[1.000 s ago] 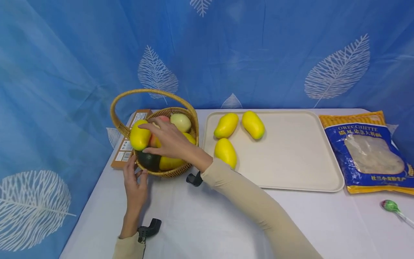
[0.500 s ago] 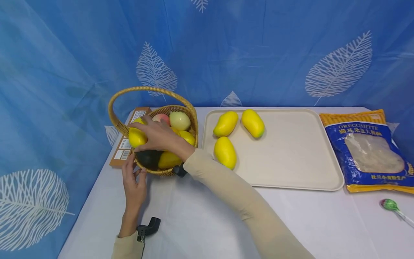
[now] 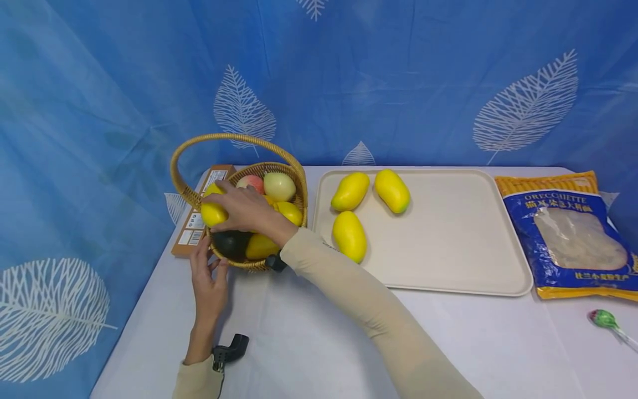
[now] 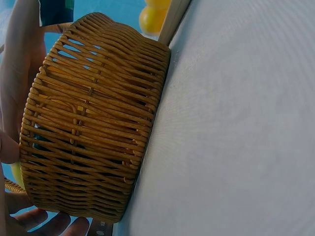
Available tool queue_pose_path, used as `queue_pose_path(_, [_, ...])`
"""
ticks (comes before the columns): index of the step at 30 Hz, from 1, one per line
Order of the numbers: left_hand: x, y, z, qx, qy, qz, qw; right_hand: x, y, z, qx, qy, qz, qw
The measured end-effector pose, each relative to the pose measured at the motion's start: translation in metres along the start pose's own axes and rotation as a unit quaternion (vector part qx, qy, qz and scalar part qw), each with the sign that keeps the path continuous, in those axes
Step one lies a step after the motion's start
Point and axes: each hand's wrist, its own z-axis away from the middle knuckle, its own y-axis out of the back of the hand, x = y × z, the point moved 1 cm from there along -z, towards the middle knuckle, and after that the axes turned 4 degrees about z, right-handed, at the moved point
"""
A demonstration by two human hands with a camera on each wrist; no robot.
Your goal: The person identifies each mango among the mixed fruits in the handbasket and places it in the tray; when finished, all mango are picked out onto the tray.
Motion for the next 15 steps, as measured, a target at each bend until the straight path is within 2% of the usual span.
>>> queue_pose_path(8, [0.003, 0.001, 0.001, -0.002, 0.028, -0.01, 0.9996, 0.005, 0.004, 0.007, 0.036, 0.01, -0.006, 0.999])
queue_pose_path(15, [0.003, 0.0, 0.0, -0.002, 0.03, -0.014, 0.9994, 0.007, 0.023, 0.03, 0.075, 0.02, -0.032, 0.996])
